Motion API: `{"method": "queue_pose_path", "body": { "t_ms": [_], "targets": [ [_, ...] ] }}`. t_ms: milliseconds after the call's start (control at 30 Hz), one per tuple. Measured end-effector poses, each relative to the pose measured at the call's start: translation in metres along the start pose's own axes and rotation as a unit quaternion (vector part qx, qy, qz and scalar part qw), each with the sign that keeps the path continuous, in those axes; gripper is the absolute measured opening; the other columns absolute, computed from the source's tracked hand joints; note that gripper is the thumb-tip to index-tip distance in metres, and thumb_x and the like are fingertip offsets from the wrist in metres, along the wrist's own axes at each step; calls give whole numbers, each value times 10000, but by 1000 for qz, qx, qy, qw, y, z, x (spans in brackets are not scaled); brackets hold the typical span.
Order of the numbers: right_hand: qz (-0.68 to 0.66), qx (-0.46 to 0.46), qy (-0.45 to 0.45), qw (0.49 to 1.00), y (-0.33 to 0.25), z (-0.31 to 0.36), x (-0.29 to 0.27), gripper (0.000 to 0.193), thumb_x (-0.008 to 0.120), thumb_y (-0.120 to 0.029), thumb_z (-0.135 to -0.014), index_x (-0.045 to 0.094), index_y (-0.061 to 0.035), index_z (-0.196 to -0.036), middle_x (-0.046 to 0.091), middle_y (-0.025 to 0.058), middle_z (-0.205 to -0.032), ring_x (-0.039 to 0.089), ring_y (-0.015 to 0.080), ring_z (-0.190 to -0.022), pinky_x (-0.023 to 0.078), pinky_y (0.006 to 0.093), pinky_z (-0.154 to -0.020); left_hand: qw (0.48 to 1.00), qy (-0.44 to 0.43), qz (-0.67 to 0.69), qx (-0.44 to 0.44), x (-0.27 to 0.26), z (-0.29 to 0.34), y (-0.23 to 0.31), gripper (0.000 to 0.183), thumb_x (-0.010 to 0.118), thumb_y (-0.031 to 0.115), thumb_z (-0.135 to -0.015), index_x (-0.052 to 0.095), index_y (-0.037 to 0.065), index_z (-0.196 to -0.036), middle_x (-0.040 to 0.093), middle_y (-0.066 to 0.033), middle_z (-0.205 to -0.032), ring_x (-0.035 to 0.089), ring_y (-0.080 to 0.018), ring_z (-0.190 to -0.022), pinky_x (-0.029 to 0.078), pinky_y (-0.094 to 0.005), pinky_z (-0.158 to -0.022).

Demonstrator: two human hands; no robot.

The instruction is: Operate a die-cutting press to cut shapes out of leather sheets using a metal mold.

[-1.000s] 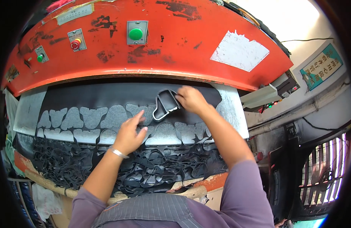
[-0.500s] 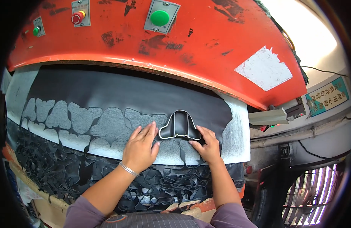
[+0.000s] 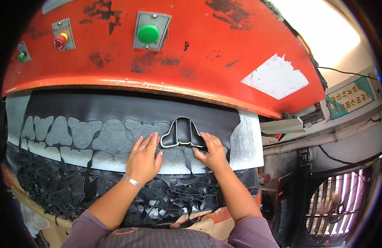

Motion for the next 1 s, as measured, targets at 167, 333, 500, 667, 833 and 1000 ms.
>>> {"method": "queue_pose_path", "body": {
  "t_ms": [167,333,500,667,833,1000],
  "targets": [
    [68,47,-71,994,-10,-9,1,700,787,-312,-722,508,-13,-1290,585,199,-1213,533,354,-1142,413,423,-977,997,-15,68,-43,-12,-4,-31,657,624,171,-825,360,-37,-1390,508,-199,-1339,435,-320,-1297,307,-418,-1104],
    [-75,86,6,993,-53,-43,-33,720,784,-305,-752,466,-7,-1326,621,196,-1139,608,323,-1058,482,401,-903,954,249,113,-125,-160,-23,-119,663,599,248,-902,310,-18,-1435,350,-194,-1480,334,-293,-1378,265,-384,-1126],
    [-108,-47,128,985,-154,-142,-70,559,781,-274,-764,535,-33,-1203,657,123,-892,654,235,-777,534,340,-696,849,519,-65,-69,-329,8,-199,637,550,197,-926,269,-18,-1456,267,-186,-1525,264,-265,-1415,214,-356,-1140],
    [-113,72,72,988,-148,-144,-74,480,780,-291,-759,532,-41,-1084,645,103,-734,647,222,-664,518,339,-606,917,383,-60,-98,-344,43,-204,546,517,136,-919,364,18,-1430,278,-172,-1525,256,-255,-1421,215,-336,-1133],
    [-55,-10,-197,979,-164,-21,-41,394,739,-370,-790,606,-38,-952,649,153,-805,650,338,-725,524,406,-631,963,235,22,-130,-241,96,-105,383,590,123,-862,579,5,-1225,576,-164,-1276,548,-280,-1175,400,-378,-1010],
    [-76,-63,-460,882,-201,116,3,589,731,-415,-745,571,-1,-1132,605,159,-1047,591,344,-1002,503,417,-813,986,-122,108,-31,-86,165,25,163,686,197,-764,716,98,-889,691,-85,-873,656,-263,-793,537,-348,-731]
  ]
}}
Point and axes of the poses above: each hand's wrist, its own z-axis away from the middle knuckle, its own x-axis out of the palm, y = z × x, the point moved 7 cm from there along -z, towards the middle knuckle
